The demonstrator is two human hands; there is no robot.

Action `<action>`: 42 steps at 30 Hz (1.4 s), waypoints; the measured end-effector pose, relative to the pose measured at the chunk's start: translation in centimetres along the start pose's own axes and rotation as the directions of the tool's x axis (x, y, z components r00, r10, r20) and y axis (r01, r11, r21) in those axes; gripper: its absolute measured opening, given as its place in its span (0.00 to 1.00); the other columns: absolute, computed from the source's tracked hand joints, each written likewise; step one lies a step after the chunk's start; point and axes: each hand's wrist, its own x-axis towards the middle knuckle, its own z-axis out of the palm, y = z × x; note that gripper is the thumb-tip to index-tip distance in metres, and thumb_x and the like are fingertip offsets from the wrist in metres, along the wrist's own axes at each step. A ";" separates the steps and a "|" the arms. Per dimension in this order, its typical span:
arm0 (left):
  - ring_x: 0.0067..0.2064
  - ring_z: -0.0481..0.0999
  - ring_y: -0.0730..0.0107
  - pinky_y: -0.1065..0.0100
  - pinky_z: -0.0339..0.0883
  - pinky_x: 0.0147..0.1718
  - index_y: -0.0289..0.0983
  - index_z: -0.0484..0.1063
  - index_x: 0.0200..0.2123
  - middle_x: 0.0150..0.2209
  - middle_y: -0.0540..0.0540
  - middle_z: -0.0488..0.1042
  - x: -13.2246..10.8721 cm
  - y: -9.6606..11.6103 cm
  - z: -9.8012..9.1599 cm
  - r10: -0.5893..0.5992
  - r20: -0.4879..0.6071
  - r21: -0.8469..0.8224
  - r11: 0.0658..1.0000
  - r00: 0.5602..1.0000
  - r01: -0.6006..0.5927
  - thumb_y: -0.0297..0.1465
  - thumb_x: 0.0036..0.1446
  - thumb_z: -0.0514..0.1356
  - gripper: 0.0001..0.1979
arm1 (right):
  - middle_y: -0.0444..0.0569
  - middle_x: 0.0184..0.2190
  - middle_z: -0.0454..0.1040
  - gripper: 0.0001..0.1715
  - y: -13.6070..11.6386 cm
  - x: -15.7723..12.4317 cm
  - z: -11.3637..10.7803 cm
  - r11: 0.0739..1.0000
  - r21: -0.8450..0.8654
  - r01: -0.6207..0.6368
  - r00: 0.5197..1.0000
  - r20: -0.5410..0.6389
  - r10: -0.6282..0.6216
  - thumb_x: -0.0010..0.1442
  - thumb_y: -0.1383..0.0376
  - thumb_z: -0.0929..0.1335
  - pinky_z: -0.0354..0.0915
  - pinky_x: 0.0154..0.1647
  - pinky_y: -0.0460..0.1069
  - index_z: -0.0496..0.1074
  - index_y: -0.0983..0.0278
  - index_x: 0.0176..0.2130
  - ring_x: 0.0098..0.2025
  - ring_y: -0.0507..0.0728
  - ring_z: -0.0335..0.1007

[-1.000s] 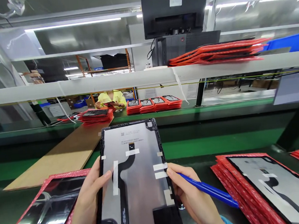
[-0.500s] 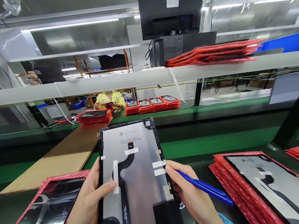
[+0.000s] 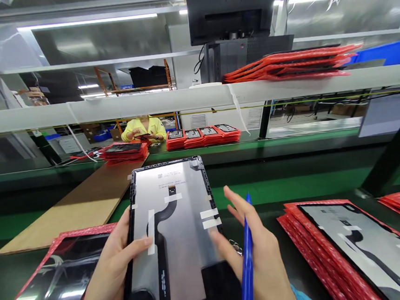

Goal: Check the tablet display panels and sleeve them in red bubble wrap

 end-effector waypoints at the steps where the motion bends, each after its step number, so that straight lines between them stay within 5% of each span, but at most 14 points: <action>1: 0.49 0.73 0.62 0.71 0.67 0.44 0.43 0.59 0.56 0.50 0.48 0.74 -0.1 0.0 0.0 0.006 0.002 0.019 1.000 1.000 -0.006 0.27 0.50 0.63 0.30 | 0.48 0.52 0.72 0.30 -0.2 -0.5 0.0 0.987 -0.082 0.141 0.990 0.025 -0.139 0.54 0.62 0.71 0.67 0.51 0.54 0.62 0.53 0.55 0.52 0.61 0.70; 3: 0.50 0.72 0.62 0.70 0.66 0.46 0.44 0.60 0.56 0.51 0.49 0.73 -0.2 -0.2 -0.1 0.025 0.004 0.056 0.998 1.000 -0.025 0.27 0.50 0.62 0.29 | 0.45 0.39 0.77 0.24 -0.5 -1.4 0.1 0.896 -0.151 0.418 0.903 0.182 -0.390 0.52 0.66 0.73 0.69 0.44 0.49 0.66 0.54 0.47 0.43 0.58 0.73; 5: 0.49 0.73 0.60 0.68 0.66 0.45 0.44 0.62 0.55 0.50 0.49 0.74 -0.4 -0.4 0.0 0.037 -0.010 0.080 0.996 0.999 -0.036 0.28 0.50 0.62 0.28 | 0.42 0.30 0.76 0.20 -0.7 -2.0 0.5 0.801 -0.145 0.581 0.789 0.340 -0.512 0.50 0.70 0.73 0.67 0.36 0.47 0.66 0.57 0.42 0.34 0.56 0.73; 10: 0.48 0.74 0.58 0.66 0.64 0.47 0.41 0.65 0.53 0.48 0.47 0.75 -0.4 -0.6 0.8 0.045 -0.037 0.105 0.994 0.998 -0.041 0.27 0.47 0.61 0.27 | 0.41 0.28 0.73 0.09 -1.2 -2.3 1.5 0.841 -0.025 0.540 0.707 0.556 -0.438 0.58 0.64 0.70 0.62 0.35 0.47 0.63 0.59 0.35 0.31 0.53 0.68; 15: 0.49 0.73 0.62 0.68 0.62 0.48 0.45 0.66 0.51 0.48 0.51 0.75 0.3 -1.1 0.6 0.032 0.020 0.167 0.985 0.999 -0.035 0.24 0.49 0.59 0.25 | 0.40 0.29 0.73 0.15 -1.6 -2.6 1.8 0.878 -0.143 0.457 0.762 0.572 -0.304 0.52 0.62 0.74 0.62 0.39 0.47 0.64 0.58 0.33 0.32 0.54 0.68; 21: 0.46 0.74 0.65 0.70 0.67 0.43 0.50 0.61 0.56 0.50 0.53 0.73 0.6 -1.9 0.2 -0.047 0.026 0.105 0.993 0.999 0.044 0.26 0.52 0.60 0.29 | 0.40 0.24 0.69 0.12 -0.3 -3.3 3.2 0.813 -0.242 0.530 0.785 0.503 -0.362 0.48 0.71 0.70 0.59 0.32 0.48 0.62 0.59 0.28 0.28 0.54 0.64; 26: 0.54 0.69 0.64 0.69 0.65 0.49 0.52 0.57 0.59 0.55 0.53 0.70 0.7 -2.1 0.2 -0.082 0.042 0.051 0.996 0.996 0.080 0.27 0.53 0.61 0.32 | 0.40 0.24 0.67 0.13 0.8 -3.7 3.9 0.773 -0.263 0.577 0.769 0.494 -0.406 0.41 0.76 0.64 0.59 0.40 0.50 0.59 0.60 0.27 0.29 0.54 0.61; 32: 0.52 0.71 0.63 0.69 0.67 0.46 0.49 0.62 0.55 0.52 0.53 0.72 1.3 -2.5 0.6 -0.094 0.073 0.033 0.995 0.993 0.092 0.24 0.53 0.59 0.27 | 0.39 0.25 0.66 0.15 0.1 -3.4 3.0 0.798 -0.263 0.542 0.742 0.596 -0.307 0.41 0.77 0.63 0.54 0.32 0.47 0.59 0.60 0.28 0.30 0.54 0.60; 42: 0.51 0.71 0.62 0.69 0.67 0.46 0.42 0.66 0.52 0.50 0.48 0.73 1.5 -2.6 1.3 -0.123 0.088 -0.097 0.987 0.989 0.131 0.23 0.51 0.60 0.24 | 0.39 0.23 0.65 0.14 -0.1 -4.0 3.9 0.735 -0.364 0.572 0.788 0.492 -0.371 0.41 0.75 0.64 0.56 0.39 0.50 0.56 0.59 0.27 0.31 0.55 0.61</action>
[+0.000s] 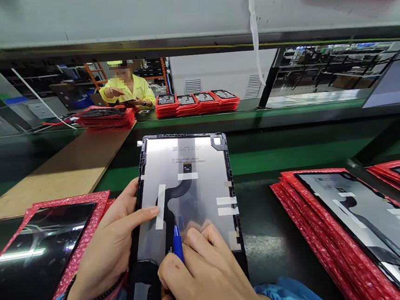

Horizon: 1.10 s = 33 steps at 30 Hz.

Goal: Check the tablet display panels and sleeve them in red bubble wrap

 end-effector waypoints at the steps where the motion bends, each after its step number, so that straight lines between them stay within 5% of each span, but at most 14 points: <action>1: 0.51 0.72 0.63 0.69 0.67 0.46 0.42 0.66 0.52 0.50 0.48 0.73 0.0 0.0 0.0 0.001 0.001 -0.002 1.000 1.000 -0.001 0.23 0.51 0.60 0.24 | 0.40 0.24 0.66 0.15 0.1 0.1 -0.2 1.000 -0.006 0.007 1.000 0.030 -0.007 0.40 0.76 0.64 0.57 0.39 0.50 0.56 0.59 0.27 0.31 0.55 0.62; 4: 0.50 0.72 0.63 0.70 0.68 0.44 0.43 0.66 0.52 0.48 0.49 0.74 0.1 0.0 -0.1 0.001 -0.001 0.015 1.000 1.000 -0.001 0.24 0.51 0.60 0.24 | 0.41 0.27 0.67 0.17 0.4 0.5 -1.3 0.998 0.058 -0.011 0.986 0.166 0.001 0.40 0.78 0.63 0.59 0.38 0.50 0.57 0.59 0.29 0.33 0.55 0.63; 9: 0.48 0.74 0.63 0.69 0.68 0.42 0.45 0.65 0.52 0.48 0.50 0.74 -0.1 0.5 -0.2 -0.032 -0.002 0.066 0.997 0.999 0.032 0.23 0.51 0.59 0.24 | 0.37 0.31 0.65 0.22 0.8 0.7 -3.7 0.898 0.369 -0.241 0.909 0.409 0.076 0.43 0.82 0.63 0.61 0.49 0.49 0.56 0.57 0.32 0.37 0.51 0.65; 14: 0.51 0.72 0.67 0.71 0.66 0.46 0.46 0.65 0.52 0.49 0.53 0.73 -0.2 0.6 -0.2 0.002 -0.014 0.098 0.995 1.000 0.000 0.22 0.51 0.59 0.25 | 0.37 0.34 0.63 0.26 1.1 0.3 -4.2 0.813 0.505 -0.290 0.918 0.388 0.086 0.44 0.84 0.62 0.63 0.39 0.42 0.55 0.57 0.34 0.37 0.49 0.63; 25: 0.51 0.72 0.65 0.69 0.66 0.48 0.45 0.65 0.52 0.49 0.52 0.73 -0.4 0.4 -0.4 0.003 0.009 0.075 0.997 1.000 -0.004 0.23 0.51 0.59 0.25 | 0.43 0.35 0.65 0.15 0.8 0.6 -4.0 0.839 0.442 -0.318 0.888 0.449 0.100 0.56 0.73 0.68 0.66 0.35 0.45 0.57 0.58 0.31 0.37 0.53 0.65; 33: 0.49 0.73 0.66 0.70 0.68 0.45 0.47 0.63 0.54 0.47 0.53 0.74 -0.2 0.2 -0.2 -0.013 -0.019 0.052 0.999 1.000 0.014 0.23 0.50 0.60 0.27 | 0.43 0.34 0.66 0.18 0.2 0.2 -2.5 0.929 0.282 -0.240 0.951 0.262 0.166 0.52 0.79 0.67 0.65 0.32 0.44 0.56 0.59 0.31 0.35 0.52 0.67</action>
